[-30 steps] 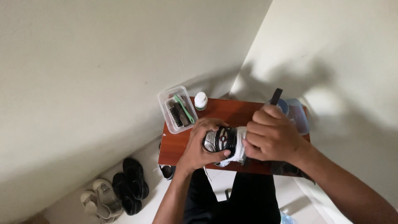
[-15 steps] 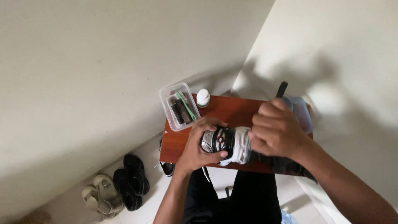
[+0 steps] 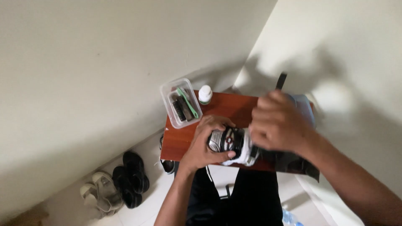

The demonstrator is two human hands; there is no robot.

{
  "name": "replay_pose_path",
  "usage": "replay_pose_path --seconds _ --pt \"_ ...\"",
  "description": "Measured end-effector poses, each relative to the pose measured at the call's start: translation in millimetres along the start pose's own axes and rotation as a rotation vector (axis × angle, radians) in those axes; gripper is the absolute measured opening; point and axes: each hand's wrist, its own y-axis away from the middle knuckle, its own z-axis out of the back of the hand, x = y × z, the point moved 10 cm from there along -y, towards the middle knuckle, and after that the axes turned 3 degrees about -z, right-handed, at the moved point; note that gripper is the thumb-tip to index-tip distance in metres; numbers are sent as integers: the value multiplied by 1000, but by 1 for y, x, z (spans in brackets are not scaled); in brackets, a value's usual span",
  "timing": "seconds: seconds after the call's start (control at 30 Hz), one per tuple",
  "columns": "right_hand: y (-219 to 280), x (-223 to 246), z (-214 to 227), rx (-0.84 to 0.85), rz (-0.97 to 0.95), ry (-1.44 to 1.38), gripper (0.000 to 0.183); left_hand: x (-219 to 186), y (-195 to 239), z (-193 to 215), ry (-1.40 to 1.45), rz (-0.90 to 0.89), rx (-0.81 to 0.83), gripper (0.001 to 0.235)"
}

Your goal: The person cleans a single sneaker using a cloth and a brush. They wipe the upper and sides with a cloth, then scrub the sole and interior with a brush, and finish by wiping the shoe again with the cloth.

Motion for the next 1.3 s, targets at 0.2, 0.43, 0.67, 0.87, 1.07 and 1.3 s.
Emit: replay_pose_path --seconds 0.2,0.43,0.67,0.87,1.07,1.3 --pt "-3 -28 4 -69 -31 42 51 -9 -7 -5 -14 -19 27 53" --pt "7 -32 -23 8 -66 -111 43 -5 0 -4 8 -17 24 54" --pt "-5 -24 -13 11 -47 44 42 -8 -7 -8 31 -2 36 53" --pt "-4 16 -6 -18 74 54 35 1 -13 -5 -9 13 23 54" --pt "12 26 -2 -85 185 219 37 15 -17 -7 -52 52 -4 55" --pt "6 -10 19 -96 83 224 37 17 -18 -7 -51 77 -23 55"
